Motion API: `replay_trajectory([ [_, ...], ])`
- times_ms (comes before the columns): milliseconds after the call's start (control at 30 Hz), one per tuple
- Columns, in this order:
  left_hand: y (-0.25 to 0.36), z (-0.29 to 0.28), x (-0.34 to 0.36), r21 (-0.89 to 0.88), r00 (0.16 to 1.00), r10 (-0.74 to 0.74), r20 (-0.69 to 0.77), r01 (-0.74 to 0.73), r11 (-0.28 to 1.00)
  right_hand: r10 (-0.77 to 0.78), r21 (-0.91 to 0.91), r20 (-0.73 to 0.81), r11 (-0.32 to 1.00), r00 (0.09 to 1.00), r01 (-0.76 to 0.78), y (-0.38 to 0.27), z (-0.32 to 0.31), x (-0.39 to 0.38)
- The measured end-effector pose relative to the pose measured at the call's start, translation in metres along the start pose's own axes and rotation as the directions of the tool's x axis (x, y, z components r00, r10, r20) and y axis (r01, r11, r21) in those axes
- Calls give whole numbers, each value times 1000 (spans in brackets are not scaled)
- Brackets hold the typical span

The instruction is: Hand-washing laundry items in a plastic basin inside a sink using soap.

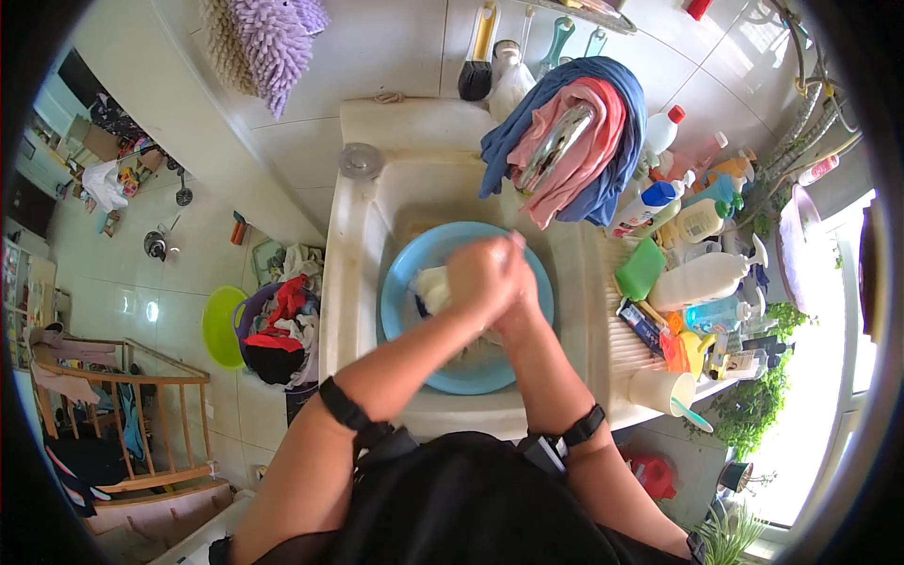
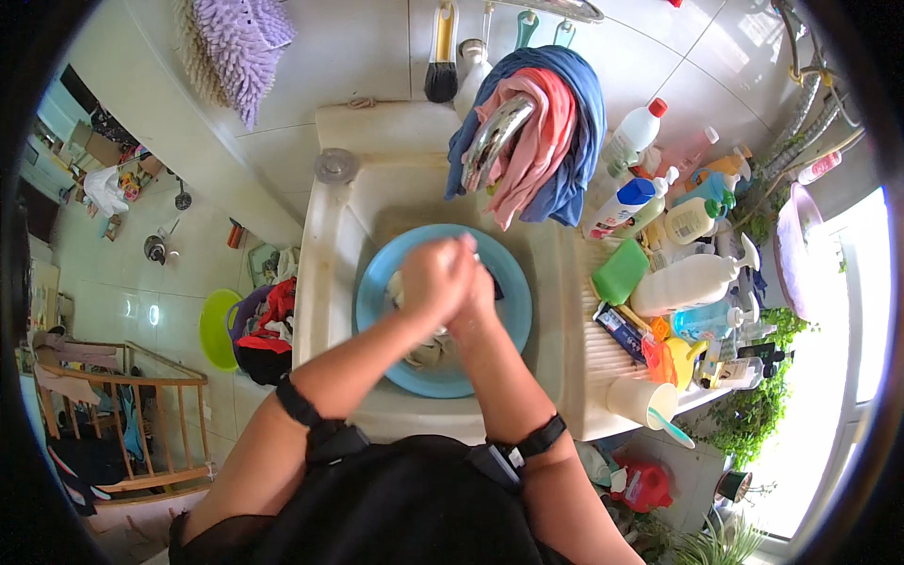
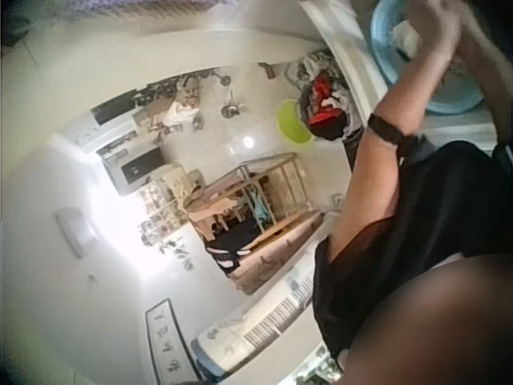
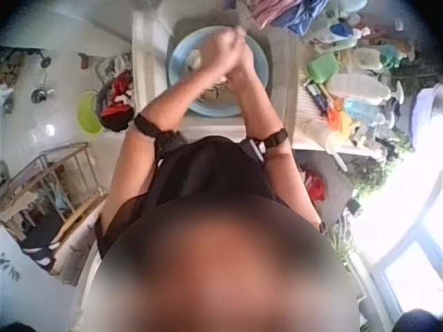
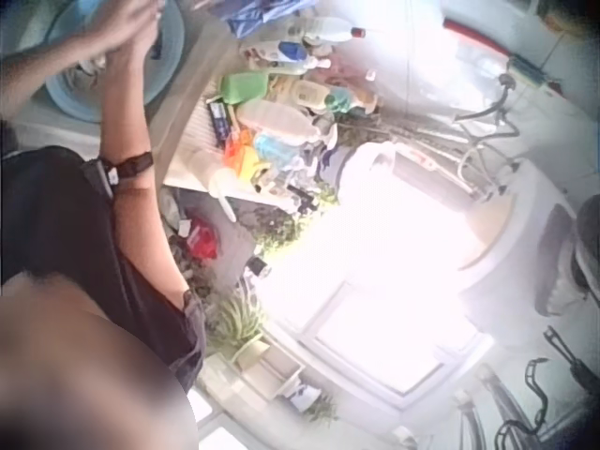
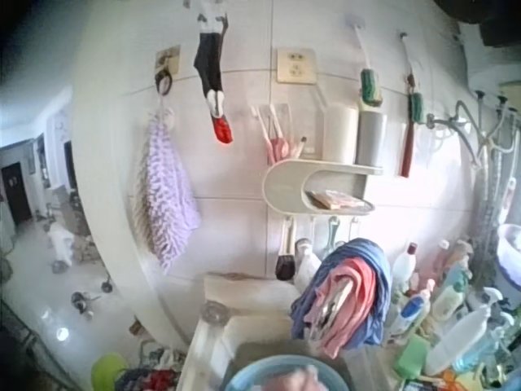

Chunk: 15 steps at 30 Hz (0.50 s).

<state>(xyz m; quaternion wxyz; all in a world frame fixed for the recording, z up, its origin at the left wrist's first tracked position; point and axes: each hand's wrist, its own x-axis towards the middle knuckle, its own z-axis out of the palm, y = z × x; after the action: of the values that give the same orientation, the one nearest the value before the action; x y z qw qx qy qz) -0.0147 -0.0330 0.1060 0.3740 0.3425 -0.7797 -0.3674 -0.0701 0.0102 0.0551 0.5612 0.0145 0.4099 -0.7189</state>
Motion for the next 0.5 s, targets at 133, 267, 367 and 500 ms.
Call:
replay_trajectory([
  [133,-1,-2,2,130,996,78,41,-83,988,90,100,12,991,996,-91,-6,12,-11],
  [267,-39,-17,38,-22,994,-89,56,90,996,71,48,78,996,994,-75,-4,41,-38],
  [367,-26,-25,48,-220,960,-178,214,225,949,93,-121,115,989,989,-79,-25,30,-43],
  [500,-15,-42,62,-297,883,-126,453,282,912,-62,-772,128,620,990,139,-31,23,-37],
])
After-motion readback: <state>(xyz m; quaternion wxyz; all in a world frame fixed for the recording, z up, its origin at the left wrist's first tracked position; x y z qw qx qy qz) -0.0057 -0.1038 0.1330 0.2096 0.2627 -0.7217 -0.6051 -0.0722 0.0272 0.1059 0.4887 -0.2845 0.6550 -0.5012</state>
